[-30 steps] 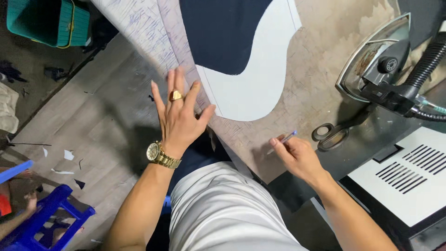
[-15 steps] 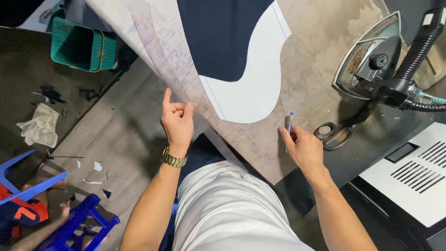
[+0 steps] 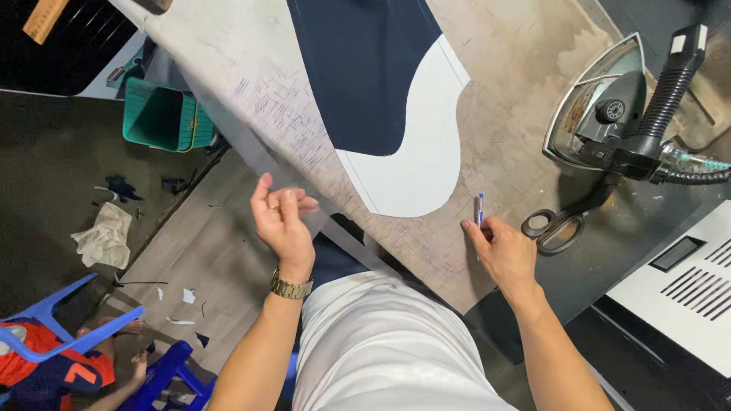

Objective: The person uses a ruler, pen, and chalk to mark lines on fabric pieces on a workbench, then presses the fabric with an iron.

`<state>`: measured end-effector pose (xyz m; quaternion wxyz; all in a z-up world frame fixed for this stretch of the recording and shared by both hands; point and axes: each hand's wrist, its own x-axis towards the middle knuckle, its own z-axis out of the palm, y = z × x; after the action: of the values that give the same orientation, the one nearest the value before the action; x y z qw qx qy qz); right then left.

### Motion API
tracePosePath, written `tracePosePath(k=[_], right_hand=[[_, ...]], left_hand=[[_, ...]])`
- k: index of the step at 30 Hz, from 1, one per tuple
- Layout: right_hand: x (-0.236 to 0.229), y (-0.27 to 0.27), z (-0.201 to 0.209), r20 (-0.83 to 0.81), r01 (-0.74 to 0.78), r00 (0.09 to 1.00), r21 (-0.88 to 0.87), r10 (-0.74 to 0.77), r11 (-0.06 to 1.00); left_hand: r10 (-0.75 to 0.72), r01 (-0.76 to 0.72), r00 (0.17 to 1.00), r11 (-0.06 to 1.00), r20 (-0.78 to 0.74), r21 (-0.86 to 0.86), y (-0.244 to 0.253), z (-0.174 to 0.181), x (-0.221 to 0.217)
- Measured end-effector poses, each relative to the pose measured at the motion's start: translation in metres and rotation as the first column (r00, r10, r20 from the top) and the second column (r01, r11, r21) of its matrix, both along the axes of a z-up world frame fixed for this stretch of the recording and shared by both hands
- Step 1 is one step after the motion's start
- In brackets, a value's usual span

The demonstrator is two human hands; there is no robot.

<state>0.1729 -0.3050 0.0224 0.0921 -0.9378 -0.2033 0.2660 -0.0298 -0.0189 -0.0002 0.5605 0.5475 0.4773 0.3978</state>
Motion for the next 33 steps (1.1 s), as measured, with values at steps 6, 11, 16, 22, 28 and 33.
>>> tracePosePath(k=[6, 11, 16, 22, 28, 33], right_hand=[[0.001, 0.005, 0.008, -0.023, 0.028, 0.999, -0.011, -0.028, 1.0], [-0.006, 0.008, 0.003, -0.054, 0.142, 0.988, -0.081, -0.147, 0.987], [-0.016, 0.014, -0.013, 0.001, 0.299, 0.953, -0.143, -0.302, 0.943], [-0.033, 0.049, -0.003, 0.073, 0.458, 0.888, -0.192, -0.453, 0.868], [-0.065, 0.062, -0.015, 0.275, 0.601, 0.77, -0.012, -0.576, 0.799], [-0.085, 0.096, 0.012, 0.254, 0.689, 0.696, 0.026, -0.671, 0.724]], left_hand=[[0.023, -0.03, 0.998, 0.993, 0.06, 0.113, 0.078, 0.026, -0.005], [-0.02, 0.075, 0.992, 0.891, -0.127, 0.447, 0.258, 0.018, 0.001], [-0.085, 0.475, 0.829, 0.629, -0.552, 0.616, 0.411, 0.042, 0.056], [-0.214, 0.656, 0.703, 0.562, -0.678, 0.503, 0.524, -0.032, 0.136], [-0.184, 0.745, 0.624, 0.434, -0.76, 0.507, 0.57, -0.033, 0.207], [-0.07, 0.778, 0.564, 0.377, -0.823, 0.502, 0.626, -0.047, 0.263]])
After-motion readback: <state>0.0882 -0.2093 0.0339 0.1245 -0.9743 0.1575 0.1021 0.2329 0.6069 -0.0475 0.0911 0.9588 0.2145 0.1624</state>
